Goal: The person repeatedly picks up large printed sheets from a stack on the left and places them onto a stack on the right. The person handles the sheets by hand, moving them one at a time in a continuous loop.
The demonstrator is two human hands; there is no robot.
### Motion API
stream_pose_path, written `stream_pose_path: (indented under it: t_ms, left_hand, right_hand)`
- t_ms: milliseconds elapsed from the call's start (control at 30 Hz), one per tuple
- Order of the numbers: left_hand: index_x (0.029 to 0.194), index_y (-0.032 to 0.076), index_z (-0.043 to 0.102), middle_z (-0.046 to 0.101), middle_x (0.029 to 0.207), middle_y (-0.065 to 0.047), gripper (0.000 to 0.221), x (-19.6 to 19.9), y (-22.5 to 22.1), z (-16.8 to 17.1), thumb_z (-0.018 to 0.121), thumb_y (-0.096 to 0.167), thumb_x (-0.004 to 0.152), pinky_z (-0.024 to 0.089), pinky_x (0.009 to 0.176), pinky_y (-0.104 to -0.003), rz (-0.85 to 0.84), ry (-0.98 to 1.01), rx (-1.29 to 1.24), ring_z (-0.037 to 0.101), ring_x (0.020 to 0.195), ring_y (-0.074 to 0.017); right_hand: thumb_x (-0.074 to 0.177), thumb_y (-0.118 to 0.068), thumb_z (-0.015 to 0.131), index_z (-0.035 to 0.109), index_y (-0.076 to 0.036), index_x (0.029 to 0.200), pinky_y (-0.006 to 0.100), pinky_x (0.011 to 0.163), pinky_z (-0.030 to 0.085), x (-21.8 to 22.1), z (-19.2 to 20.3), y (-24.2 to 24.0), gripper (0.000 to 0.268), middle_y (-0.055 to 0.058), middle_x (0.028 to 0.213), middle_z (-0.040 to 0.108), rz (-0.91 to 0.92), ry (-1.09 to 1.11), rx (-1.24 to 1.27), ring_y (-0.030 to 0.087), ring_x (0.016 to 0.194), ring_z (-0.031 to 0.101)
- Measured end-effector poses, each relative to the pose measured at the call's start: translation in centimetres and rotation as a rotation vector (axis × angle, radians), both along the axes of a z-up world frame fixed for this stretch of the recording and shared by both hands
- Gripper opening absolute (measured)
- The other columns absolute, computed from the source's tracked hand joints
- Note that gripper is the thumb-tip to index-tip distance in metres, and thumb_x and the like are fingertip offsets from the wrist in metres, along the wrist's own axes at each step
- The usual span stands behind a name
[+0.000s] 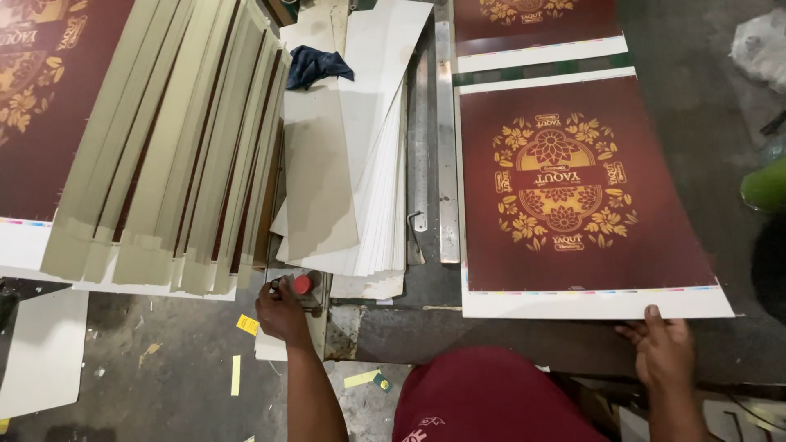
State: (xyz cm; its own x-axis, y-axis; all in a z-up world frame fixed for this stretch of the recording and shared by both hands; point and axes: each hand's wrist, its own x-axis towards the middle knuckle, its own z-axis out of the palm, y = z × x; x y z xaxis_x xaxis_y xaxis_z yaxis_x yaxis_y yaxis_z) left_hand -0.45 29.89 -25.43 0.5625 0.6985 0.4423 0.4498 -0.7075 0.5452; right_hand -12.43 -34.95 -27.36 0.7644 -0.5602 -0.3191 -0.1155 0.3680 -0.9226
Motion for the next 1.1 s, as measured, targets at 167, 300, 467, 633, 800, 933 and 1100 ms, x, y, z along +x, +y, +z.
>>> stream_pose_path:
  t_ms: [167, 300, 467, 633, 800, 933, 1100]
  left_hand:
    - [0.107, 0.011, 0.076, 0.069, 0.089, -0.010, 0.030, 0.0, 0.2, -0.2, 0.079, 0.038, 0.096, 0.051, 0.066, -0.046, 0.012, 0.013, -0.004, 0.068, 0.079, -0.0308]
    - [0.113, 0.004, 0.073, 0.069, 0.087, -0.010, 0.039, -0.2, 0.0, 0.5, 0.081, 0.037, 0.094, 0.051, 0.065, -0.046, -0.003, 0.000, -0.011, 0.067, 0.076, -0.0305]
    - [0.118, -0.001, 0.069, 0.067, 0.087, -0.009, 0.033, -0.9, -3.0, 4.6, 0.076, 0.025, 0.098, 0.051, 0.065, -0.041, -0.084, -0.175, -0.008, 0.063, 0.072, -0.0260]
    - [0.111, 0.004, 0.071, 0.066, 0.089, -0.012, 0.011, -1.6, -1.7, 13.5, 0.070, 0.013, 0.105, 0.050, 0.069, -0.042, -0.136, -0.290, 0.423, 0.061, 0.076, -0.0287]
    - [0.130, 0.006, 0.069, 0.064, 0.151, -0.022, 0.036, -2.2, 2.4, 25.7, 0.053, 0.036, 0.119, 0.041, 0.120, -0.054, -0.073, -0.271, 0.785, 0.052, 0.147, -0.0429]
    - [0.156, -0.007, 0.056, 0.045, 0.162, -0.036, 0.063, -2.9, 3.5, 30.4, 0.048, 0.041, 0.116, 0.030, 0.128, -0.059, -0.074, -0.092, 0.879, 0.035, 0.153, -0.0503]
    - [0.151, -0.016, 0.048, 0.045, 0.162, -0.037, 0.075, -2.9, 3.9, 32.3, 0.058, 0.051, 0.119, 0.029, 0.120, -0.064, -0.233, 0.013, 0.599, 0.041, 0.152, -0.0513]
  right_hand:
    - [0.111, -0.021, 0.057, 0.052, -0.006, 0.141, 0.040, 0.073, 0.058, 2.7, -0.1, -0.1, 0.033, 0.009, 0.115, 0.066, 0.054, 0.024, -0.019, 0.021, 0.093, 0.067]
    - [0.115, -0.022, 0.056, 0.051, -0.007, 0.146, 0.037, 0.073, 0.056, 5.4, -1.3, -0.9, 0.035, 0.009, 0.115, 0.065, 0.102, -0.026, -0.076, 0.021, 0.092, 0.066]
    - [0.113, -0.024, 0.054, 0.053, -0.007, 0.141, 0.036, 0.068, 0.055, 10.3, -1.7, -1.7, 0.033, 0.010, 0.112, 0.069, 0.118, 0.028, -0.074, 0.023, 0.091, 0.070]
    - [0.113, -0.027, 0.055, 0.052, -0.006, 0.139, 0.037, 0.068, 0.055, 14.5, -2.1, -2.6, 0.033, 0.010, 0.112, 0.068, 0.144, -0.002, -0.010, 0.024, 0.092, 0.070]
    - [0.113, -0.030, 0.053, 0.050, -0.003, 0.140, 0.039, 0.073, 0.055, 16.4, -0.3, -2.1, 0.038, 0.014, 0.113, 0.069, 0.183, 0.041, 0.062, 0.026, 0.097, 0.070]
    - [0.110, -0.026, 0.054, 0.041, 0.000, 0.151, 0.040, 0.079, 0.057, 15.1, 0.5, -0.9, 0.050, 0.019, 0.118, 0.070, 0.137, 0.172, 0.039, 0.028, 0.101, 0.072]
    - [0.104, -0.016, 0.055, 0.024, -0.004, 0.163, 0.039, 0.079, 0.056, 12.4, -2.7, -0.5, 0.068, 0.022, 0.123, 0.067, 0.232, 0.105, 0.076, 0.028, 0.102, 0.069]
